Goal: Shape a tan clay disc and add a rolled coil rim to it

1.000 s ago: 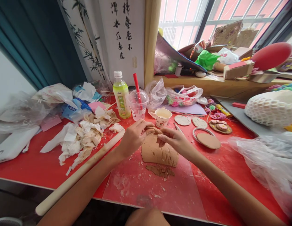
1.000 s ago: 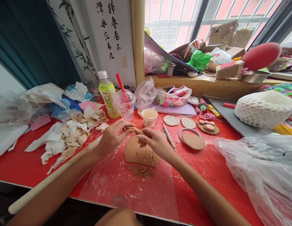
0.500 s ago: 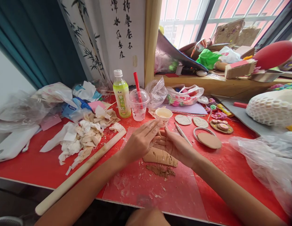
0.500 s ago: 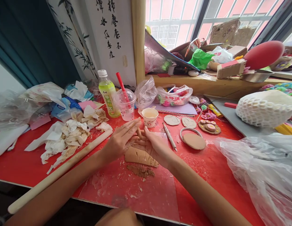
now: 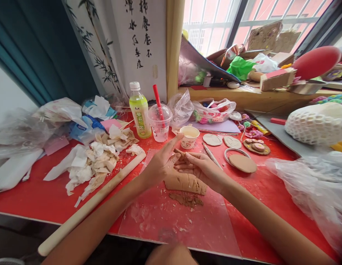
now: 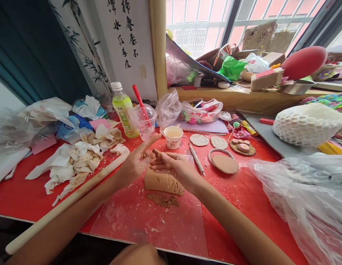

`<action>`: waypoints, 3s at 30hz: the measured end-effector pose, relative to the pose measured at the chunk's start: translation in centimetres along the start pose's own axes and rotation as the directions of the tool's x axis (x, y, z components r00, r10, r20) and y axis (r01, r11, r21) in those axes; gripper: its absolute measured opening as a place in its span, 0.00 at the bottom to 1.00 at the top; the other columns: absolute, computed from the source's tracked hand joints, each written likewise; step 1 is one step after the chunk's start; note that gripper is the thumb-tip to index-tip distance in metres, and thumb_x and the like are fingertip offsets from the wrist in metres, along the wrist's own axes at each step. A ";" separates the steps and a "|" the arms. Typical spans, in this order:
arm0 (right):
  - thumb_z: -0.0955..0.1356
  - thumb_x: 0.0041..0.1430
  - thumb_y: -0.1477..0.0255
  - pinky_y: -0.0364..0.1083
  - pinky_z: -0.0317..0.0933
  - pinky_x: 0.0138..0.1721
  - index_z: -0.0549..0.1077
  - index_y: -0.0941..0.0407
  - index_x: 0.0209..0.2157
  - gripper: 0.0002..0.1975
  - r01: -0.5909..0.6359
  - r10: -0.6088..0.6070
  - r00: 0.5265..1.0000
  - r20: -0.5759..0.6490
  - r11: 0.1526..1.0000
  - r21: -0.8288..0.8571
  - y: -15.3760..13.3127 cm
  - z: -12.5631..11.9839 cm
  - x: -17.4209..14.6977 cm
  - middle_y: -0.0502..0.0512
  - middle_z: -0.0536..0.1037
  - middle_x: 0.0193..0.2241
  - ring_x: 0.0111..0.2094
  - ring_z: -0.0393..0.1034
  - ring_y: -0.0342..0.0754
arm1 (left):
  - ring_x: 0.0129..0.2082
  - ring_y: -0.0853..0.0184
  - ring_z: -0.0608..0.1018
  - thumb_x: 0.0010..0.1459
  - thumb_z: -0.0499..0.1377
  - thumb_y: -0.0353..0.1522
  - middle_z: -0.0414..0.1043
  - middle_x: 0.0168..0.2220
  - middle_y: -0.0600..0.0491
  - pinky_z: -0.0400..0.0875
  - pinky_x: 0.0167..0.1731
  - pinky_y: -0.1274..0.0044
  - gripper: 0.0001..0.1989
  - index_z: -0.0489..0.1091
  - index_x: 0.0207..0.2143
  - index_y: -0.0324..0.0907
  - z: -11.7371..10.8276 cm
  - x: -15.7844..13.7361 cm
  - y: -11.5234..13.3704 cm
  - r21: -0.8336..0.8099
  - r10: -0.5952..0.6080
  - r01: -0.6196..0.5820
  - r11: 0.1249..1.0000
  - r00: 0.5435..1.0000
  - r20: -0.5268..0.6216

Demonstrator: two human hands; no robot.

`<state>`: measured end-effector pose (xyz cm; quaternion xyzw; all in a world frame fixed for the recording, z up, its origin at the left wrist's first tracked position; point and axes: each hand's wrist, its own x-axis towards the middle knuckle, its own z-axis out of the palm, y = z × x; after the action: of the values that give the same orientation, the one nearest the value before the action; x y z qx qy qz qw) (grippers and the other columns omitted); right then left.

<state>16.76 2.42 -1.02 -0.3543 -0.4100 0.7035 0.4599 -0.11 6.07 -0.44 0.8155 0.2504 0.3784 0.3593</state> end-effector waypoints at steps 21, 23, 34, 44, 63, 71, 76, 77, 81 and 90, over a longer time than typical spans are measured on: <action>0.67 0.52 0.53 0.49 0.68 0.32 0.70 0.57 0.25 0.19 0.103 -0.153 0.981 -0.117 0.930 -0.353 1.7 0.9 0.1 0.52 0.74 0.22 0.27 0.73 0.50 | 0.26 0.66 0.66 0.60 0.44 0.25 0.64 0.26 0.52 0.63 0.25 0.74 0.10 0.59 0.27 0.41 1.3 -0.7 0.2 0.834 0.298 -0.243 0.495 0.949 0.099; 0.66 0.53 0.54 0.48 0.67 0.31 0.69 0.57 0.25 0.19 0.116 -0.161 0.981 -0.109 0.936 -0.333 1.6 1.2 -0.1 0.52 0.74 0.23 0.27 0.72 0.49 | 0.26 0.66 0.67 0.60 0.44 0.25 0.64 0.25 0.53 0.64 0.25 0.74 0.10 0.59 0.27 0.41 1.1 -0.7 0.3 0.832 0.324 -0.216 0.512 0.945 0.046; 0.60 0.56 0.48 0.43 0.62 0.41 0.71 0.54 0.38 0.25 0.023 -0.028 0.999 0.024 0.979 0.201 0.1 2.5 -0.5 0.51 0.72 0.33 0.29 0.64 0.40 | 0.56 0.61 0.66 0.62 0.47 0.28 0.62 0.55 0.39 0.67 0.52 0.71 0.23 0.50 0.59 0.31 2.8 -0.8 -0.7 0.785 0.368 -0.208 0.584 0.929 -0.027; 0.65 0.52 0.50 0.45 0.65 0.34 0.74 0.59 0.35 0.25 -0.048 0.042 0.999 -0.024 0.940 -0.338 0.2 1.0 -0.1 0.57 0.77 0.32 0.29 0.73 0.44 | 0.32 0.69 0.71 0.56 0.47 0.22 0.71 0.31 0.54 0.67 0.33 0.76 0.11 0.66 0.36 0.41 0.5 -0.7 -0.1 0.611 0.215 -0.098 0.786 0.969 -0.122; 0.68 0.51 0.55 0.40 0.60 0.20 0.74 0.59 0.26 0.20 0.085 -0.110 0.993 -0.032 0.898 -0.432 -0.1 0.3 0.0 0.50 0.73 0.17 0.16 0.67 0.41 | 0.34 0.67 0.77 0.62 0.45 0.29 0.71 0.39 0.49 0.70 0.29 0.78 0.18 0.52 0.55 0.39 0.9 -1.0 -1.8 0.808 0.175 -0.251 0.534 0.967 0.185; 0.66 0.54 0.54 0.39 0.56 0.14 0.73 0.59 0.23 0.21 0.112 -0.113 0.993 0.019 0.912 -0.394 0.7 1.1 -0.5 0.50 0.74 0.19 0.13 0.66 0.40 | 0.21 0.69 0.68 0.56 0.47 0.24 0.63 0.24 0.55 0.60 0.20 0.78 0.06 0.60 0.31 0.41 1.2 -1.4 -1.3 0.854 0.368 -0.288 0.434 0.922 0.124; 0.68 0.52 0.55 0.41 0.62 0.21 0.75 0.60 0.26 0.20 0.145 -0.142 0.989 0.030 0.954 -0.263 0.3 1.7 -0.3 0.54 0.77 0.23 0.19 0.70 0.42 | 0.20 0.70 0.67 0.57 0.47 0.26 0.63 0.21 0.55 0.60 0.21 0.78 0.06 0.61 0.29 0.41 -0.1 -1.0 -0.4 0.878 0.460 -0.272 0.393 0.885 0.068; 0.67 0.53 0.54 0.42 0.64 0.25 0.76 0.60 0.29 0.21 0.161 -0.161 0.987 0.018 0.962 -0.219 0.0 1.8 -0.1 0.55 0.78 0.26 0.23 0.72 0.44 | 0.22 0.69 0.69 0.58 0.47 0.26 0.65 0.23 0.54 0.63 0.23 0.77 0.06 0.63 0.32 0.40 -0.2 -0.9 0.1 0.887 0.471 -0.251 0.388 0.881 0.043; 0.57 0.56 0.46 0.47 0.66 0.41 0.73 0.55 0.41 0.30 0.232 -0.232 0.970 -0.074 0.973 -0.002 -1.6 3.0 1.2 0.58 0.77 0.40 0.40 0.73 0.48 | 0.47 0.62 0.73 0.58 0.44 0.23 0.70 0.47 0.41 0.69 0.44 0.69 0.21 0.59 0.54 0.35 0.8 -0.6 2.5 0.872 0.475 -0.238 0.427 0.880 0.008; 0.62 0.62 0.60 0.53 0.64 0.44 0.68 0.58 0.47 0.19 0.358 -0.313 0.923 -0.225 0.913 0.195 -1.5 6.9 3.1 0.57 0.71 0.47 0.45 0.68 0.49 | 0.62 0.60 0.58 0.61 0.44 0.32 0.57 0.61 0.48 0.52 0.62 0.66 0.26 0.51 0.62 0.39 2.9 3.6 4.7 0.131 0.026 0.011 0.991 0.960 -0.279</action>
<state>10.27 3.96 2.83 -0.2871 -0.3343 0.6198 0.6493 4.96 4.51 3.44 0.7766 0.3198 0.4740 0.2645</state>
